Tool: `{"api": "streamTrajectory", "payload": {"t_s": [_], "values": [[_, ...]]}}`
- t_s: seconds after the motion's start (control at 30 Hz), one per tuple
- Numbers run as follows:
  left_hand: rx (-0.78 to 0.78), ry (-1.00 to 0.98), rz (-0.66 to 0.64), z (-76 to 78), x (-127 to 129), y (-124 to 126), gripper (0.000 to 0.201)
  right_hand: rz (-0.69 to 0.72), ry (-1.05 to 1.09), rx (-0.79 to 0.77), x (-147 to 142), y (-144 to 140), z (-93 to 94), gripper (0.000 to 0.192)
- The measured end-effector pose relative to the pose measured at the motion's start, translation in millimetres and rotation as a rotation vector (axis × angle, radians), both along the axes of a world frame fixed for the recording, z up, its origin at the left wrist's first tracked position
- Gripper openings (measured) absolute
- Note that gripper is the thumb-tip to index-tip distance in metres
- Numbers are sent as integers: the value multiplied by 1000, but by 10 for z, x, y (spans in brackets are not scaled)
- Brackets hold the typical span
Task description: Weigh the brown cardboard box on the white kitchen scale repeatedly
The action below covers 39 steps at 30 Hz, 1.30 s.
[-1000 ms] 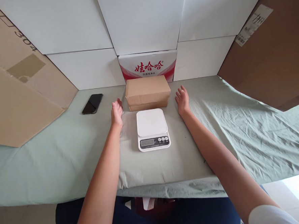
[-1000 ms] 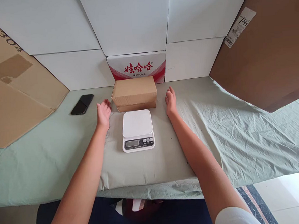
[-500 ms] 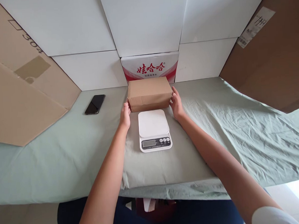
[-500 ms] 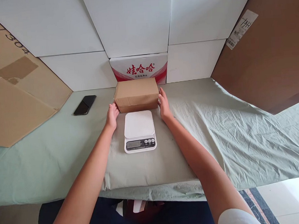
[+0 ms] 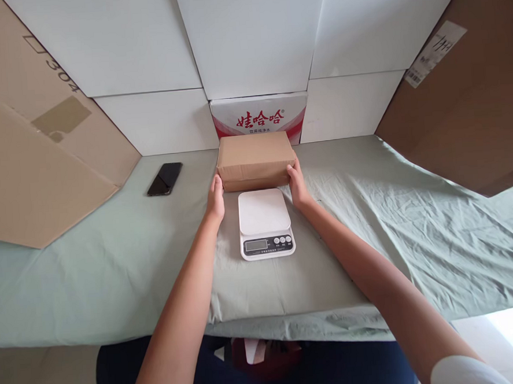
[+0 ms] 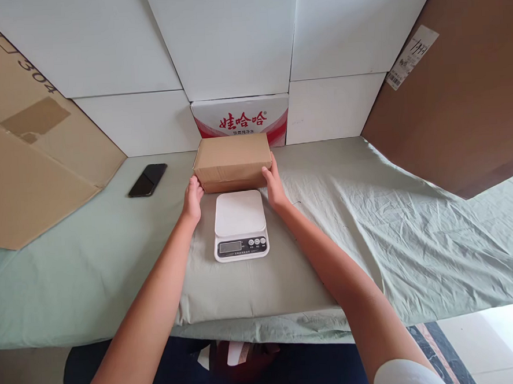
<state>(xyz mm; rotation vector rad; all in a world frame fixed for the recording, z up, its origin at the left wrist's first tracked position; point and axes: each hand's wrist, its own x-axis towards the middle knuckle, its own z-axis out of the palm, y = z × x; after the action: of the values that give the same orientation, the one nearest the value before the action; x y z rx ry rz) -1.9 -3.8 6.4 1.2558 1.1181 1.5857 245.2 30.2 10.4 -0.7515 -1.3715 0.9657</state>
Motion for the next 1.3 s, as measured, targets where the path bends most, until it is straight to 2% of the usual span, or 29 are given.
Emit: {"api": "streamTrajectory", "payload": {"t_s": [0.2,0.33,0.53,0.67,0.87,1.07,1.3], "values": [[17,1,36,15,-9,-129,79,-20,-48,21,8,-199,85,80],[104,17,4,74,18,-348,71,-73,-82,68,14,-432,189,84],[245,43,-53,233,110,-706,74,-119,-106,171,77,-835,363,82],[242,64,-43,236,178,-1014,80,-132,-122,178,167,-1104,302,82],[233,73,-9,107,198,-1464,84,-63,-101,91,203,-1393,89,84],[162,68,2,41,165,-1513,84,-66,-61,26,145,-1452,47,82],[117,71,-9,48,168,-1501,84,-111,-75,19,142,-1490,66,81]]}}
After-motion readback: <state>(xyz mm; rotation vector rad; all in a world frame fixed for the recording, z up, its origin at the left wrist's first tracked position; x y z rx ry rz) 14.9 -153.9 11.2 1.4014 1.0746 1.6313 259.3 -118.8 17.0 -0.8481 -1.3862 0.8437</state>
